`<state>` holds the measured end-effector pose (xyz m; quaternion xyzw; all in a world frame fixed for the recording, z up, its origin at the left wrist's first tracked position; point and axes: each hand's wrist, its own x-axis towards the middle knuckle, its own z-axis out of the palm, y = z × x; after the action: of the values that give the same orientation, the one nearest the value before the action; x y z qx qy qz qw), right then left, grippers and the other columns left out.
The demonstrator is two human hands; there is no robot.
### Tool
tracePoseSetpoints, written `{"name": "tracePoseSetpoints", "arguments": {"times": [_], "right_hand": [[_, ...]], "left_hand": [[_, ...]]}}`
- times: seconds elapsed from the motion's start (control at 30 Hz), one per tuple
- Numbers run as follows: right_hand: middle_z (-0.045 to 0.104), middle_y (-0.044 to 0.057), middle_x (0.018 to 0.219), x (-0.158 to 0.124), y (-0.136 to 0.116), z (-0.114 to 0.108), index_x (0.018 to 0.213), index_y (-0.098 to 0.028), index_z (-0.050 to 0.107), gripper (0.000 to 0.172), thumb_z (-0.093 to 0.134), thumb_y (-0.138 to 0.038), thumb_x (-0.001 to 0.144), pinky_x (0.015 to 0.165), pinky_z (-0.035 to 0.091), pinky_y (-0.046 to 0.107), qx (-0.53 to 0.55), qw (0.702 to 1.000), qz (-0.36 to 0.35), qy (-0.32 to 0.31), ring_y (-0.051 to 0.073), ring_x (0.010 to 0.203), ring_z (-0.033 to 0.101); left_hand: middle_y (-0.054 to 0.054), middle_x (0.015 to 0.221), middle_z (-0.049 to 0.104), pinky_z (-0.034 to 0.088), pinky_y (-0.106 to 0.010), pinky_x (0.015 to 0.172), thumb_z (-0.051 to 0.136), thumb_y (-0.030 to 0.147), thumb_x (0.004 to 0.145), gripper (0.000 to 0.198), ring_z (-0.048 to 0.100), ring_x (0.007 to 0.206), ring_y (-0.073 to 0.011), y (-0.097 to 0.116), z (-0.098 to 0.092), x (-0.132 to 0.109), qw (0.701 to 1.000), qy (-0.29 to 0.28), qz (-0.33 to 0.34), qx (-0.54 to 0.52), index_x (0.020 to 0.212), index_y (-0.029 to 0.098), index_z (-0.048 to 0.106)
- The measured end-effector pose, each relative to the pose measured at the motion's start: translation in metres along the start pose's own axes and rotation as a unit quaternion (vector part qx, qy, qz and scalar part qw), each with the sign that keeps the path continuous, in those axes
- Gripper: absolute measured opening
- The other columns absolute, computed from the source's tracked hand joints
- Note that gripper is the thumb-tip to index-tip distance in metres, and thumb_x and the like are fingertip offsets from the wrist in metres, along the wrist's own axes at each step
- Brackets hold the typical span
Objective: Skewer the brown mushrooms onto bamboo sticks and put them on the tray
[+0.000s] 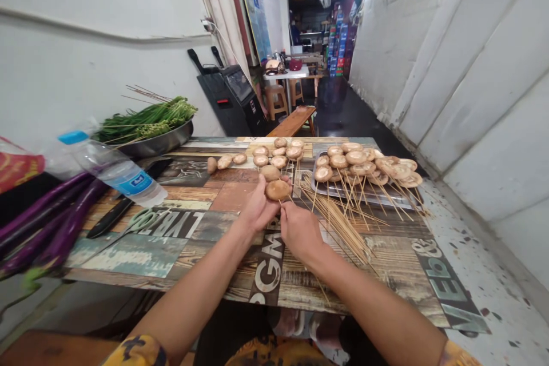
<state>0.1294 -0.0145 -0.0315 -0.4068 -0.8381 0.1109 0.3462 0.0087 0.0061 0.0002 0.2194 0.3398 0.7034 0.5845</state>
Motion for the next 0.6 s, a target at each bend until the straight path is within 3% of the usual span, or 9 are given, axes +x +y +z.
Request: {"name": "tracePoseSetpoints", "arguments": {"times": [0.1, 0.23, 0.4, 0.6], "right_hand": [[0.071, 0.006, 0.08, -0.001, 0.004, 0.0, 0.091, -0.016, 0.066, 0.023, 0.043, -0.019, 0.091, 0.06, 0.04, 0.024, 0.031, 0.999, -0.014, 0.022, 0.018, 0.068, 0.065], [0.071, 0.004, 0.08, -0.004, 0.01, 0.001, 0.092, -0.017, 0.067, 0.023, 0.044, -0.02, 0.091, 0.062, 0.041, 0.023, 0.081, 0.996, -0.041, 0.015, 0.017, 0.069, 0.065], [0.072, 0.004, 0.082, -0.007, 0.012, 0.005, 0.091, -0.017, 0.069, 0.024, 0.044, -0.019, 0.092, 0.065, 0.042, 0.022, 0.097, 0.993, -0.066, 0.016, 0.015, 0.071, 0.066], [0.073, 0.007, 0.084, -0.009, 0.009, 0.009, 0.095, -0.016, 0.069, 0.026, 0.043, -0.019, 0.092, 0.066, 0.046, 0.024, 0.096, 0.99, -0.097, 0.018, 0.017, 0.074, 0.067]], "left_hand": [[-0.015, 0.09, 0.067, 0.053, -0.031, 0.082, 0.023, 0.053, 0.095, 0.061, 0.066, 0.086, -0.0195, 0.012, -0.004, 0.004, 1.0, 0.001, -0.008, 0.006, 0.09, 0.008, 0.064], [-0.01, 0.087, 0.066, 0.053, -0.031, 0.08, 0.029, 0.054, 0.094, 0.051, 0.065, 0.084, -0.0177, 0.023, -0.009, 0.006, 0.997, 0.061, 0.036, -0.024, 0.088, 0.014, 0.06], [-0.005, 0.085, 0.064, 0.053, -0.033, 0.081, 0.03, 0.051, 0.095, 0.041, 0.064, 0.079, -0.0149, 0.022, -0.009, 0.005, 0.998, 0.038, 0.036, -0.046, 0.094, 0.018, 0.055], [-0.005, 0.08, 0.063, 0.053, -0.029, 0.074, 0.029, 0.054, 0.094, 0.047, 0.063, 0.074, -0.0147, 0.021, -0.01, 0.008, 0.993, 0.066, 0.066, -0.068, 0.092, 0.016, 0.056]]}}
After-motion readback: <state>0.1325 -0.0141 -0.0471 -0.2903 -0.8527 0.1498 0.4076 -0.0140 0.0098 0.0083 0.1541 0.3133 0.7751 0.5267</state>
